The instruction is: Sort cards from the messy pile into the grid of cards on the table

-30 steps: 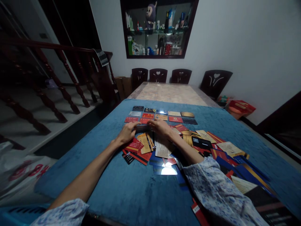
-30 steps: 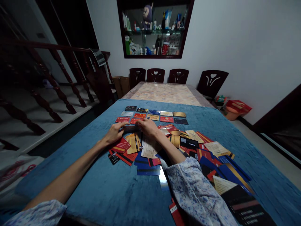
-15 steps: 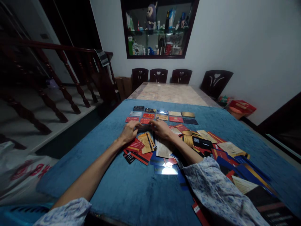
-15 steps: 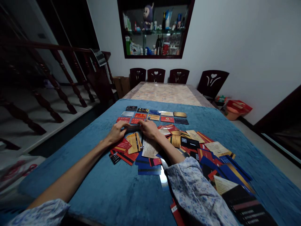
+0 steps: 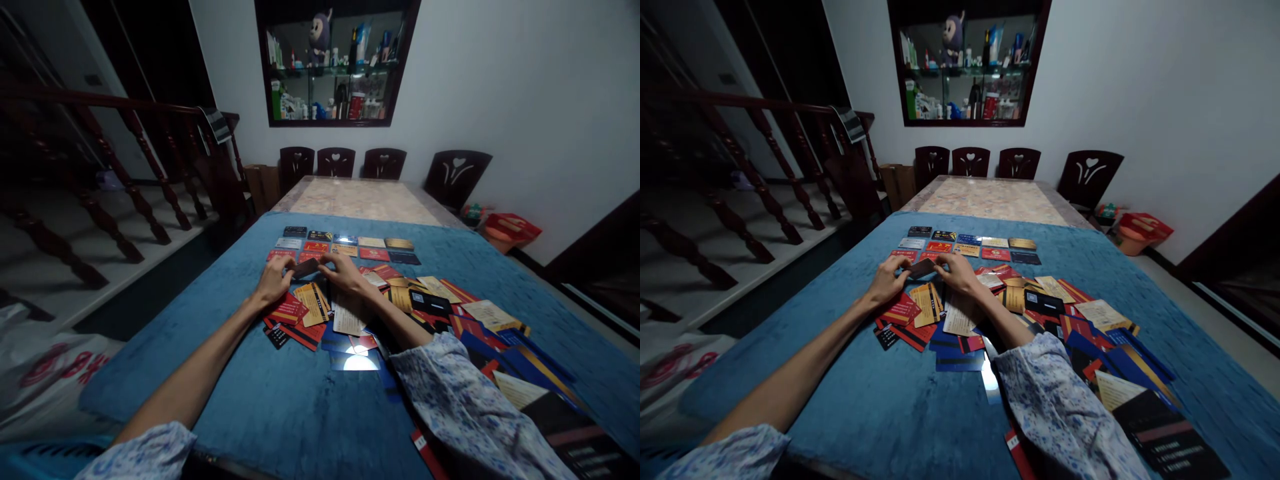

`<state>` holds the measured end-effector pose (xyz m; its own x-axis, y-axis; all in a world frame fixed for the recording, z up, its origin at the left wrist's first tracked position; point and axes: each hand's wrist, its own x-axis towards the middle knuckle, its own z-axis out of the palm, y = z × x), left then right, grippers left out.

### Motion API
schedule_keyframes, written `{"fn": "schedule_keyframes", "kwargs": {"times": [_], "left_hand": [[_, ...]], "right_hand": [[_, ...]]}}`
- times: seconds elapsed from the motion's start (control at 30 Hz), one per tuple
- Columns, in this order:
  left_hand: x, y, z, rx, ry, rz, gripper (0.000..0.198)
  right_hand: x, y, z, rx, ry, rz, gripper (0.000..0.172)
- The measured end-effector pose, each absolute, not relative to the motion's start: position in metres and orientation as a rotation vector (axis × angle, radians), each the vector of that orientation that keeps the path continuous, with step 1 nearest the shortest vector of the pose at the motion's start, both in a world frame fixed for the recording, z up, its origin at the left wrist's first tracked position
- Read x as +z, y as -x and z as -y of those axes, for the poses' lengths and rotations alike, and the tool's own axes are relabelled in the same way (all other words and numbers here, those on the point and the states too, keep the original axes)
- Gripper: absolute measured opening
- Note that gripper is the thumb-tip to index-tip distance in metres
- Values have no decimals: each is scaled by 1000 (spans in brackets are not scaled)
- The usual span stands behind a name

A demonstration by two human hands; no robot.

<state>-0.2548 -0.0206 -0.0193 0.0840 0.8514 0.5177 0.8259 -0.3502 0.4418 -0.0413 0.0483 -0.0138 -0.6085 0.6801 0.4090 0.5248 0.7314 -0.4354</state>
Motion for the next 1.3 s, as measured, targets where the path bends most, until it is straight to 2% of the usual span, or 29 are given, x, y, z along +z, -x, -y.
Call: {"fn": "schedule_keyframes", "kwargs": {"times": [0.2, 0.33, 0.5, 0.63, 0.83, 1.3], "left_hand": [[-24, 255, 17, 1067, -2258, -1783, 14], [-24, 256, 17, 1060, -2275, -1750, 13], [-22, 257, 18, 1258, -2244, -1763, 17], [-21, 257, 19, 1447, -2231, -1727, 23], [-21, 257, 19, 1432, -2186, -1759, 16], [-21, 278, 21, 973, -2321, -1890, 38]], "right_hand": [[-12, 52, -46, 339, 853, 2275, 16], [-5, 58, -46, 98, 876, 2343, 19], [8, 66, -47, -220, 850, 2425, 21], [12, 76, -45, -345, 795, 2463, 22], [3, 89, -44, -270, 746, 2482, 26], [-6, 80, -34, -126, 983, 2621, 33]]}}
